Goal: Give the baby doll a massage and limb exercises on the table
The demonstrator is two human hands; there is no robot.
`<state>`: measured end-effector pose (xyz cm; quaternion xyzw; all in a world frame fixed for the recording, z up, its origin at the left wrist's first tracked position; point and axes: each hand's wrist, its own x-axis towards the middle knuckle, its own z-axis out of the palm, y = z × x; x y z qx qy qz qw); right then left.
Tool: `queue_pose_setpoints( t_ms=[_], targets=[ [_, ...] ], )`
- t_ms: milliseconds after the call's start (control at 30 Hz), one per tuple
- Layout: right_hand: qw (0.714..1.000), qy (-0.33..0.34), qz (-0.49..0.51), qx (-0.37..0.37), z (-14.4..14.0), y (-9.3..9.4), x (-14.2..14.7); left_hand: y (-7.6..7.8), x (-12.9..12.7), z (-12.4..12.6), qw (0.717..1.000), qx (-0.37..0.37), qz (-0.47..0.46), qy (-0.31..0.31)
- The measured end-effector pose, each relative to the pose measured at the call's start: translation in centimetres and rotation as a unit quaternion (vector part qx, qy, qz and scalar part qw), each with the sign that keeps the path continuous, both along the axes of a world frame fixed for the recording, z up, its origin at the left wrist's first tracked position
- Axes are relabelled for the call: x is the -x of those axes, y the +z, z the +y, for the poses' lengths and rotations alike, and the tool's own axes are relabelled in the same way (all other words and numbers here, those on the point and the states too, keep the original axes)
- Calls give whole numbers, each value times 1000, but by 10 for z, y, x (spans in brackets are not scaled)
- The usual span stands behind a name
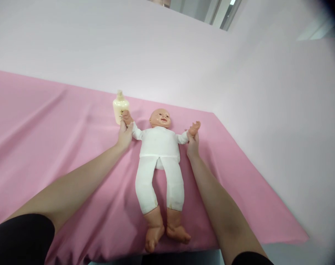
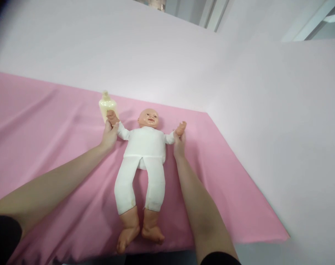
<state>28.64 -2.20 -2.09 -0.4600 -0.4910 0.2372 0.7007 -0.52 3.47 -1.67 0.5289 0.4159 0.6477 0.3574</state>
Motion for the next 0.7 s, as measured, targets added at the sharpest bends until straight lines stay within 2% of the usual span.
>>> queue_pose_setpoints(
  t_ms=[67,133,233,300,333,400,500,567,633,700],
  targets=[
    [996,62,-70,14,-7,8,10,5,-4,-8,993,-63,90,-41],
    [982,99,-156,35,-12,11,16,8,-7,-13,965,-126,217,-78],
    [969,97,-222,53,-15,12,20,10,-11,-19,903,-175,374,-118],
    [970,96,-215,59,-16,12,21,9,-13,-21,886,-182,409,-122],
    [971,101,-207,62,-16,12,21,9,-13,-22,889,-181,403,-117],
    [975,104,-186,61,-16,13,21,9,-13,-22,916,-171,350,-99],
    [988,83,-123,51,-15,15,20,7,-11,-19,970,-130,199,-52],
    [996,56,-66,33,-12,14,17,4,-7,-12,993,-80,88,-11],
    [1000,17,-4,15,-6,10,10,1,-3,-3,999,-9,-14,30],
    [998,-26,61,15,1,2,0,-2,2,6,990,69,-102,67]
  ],
)
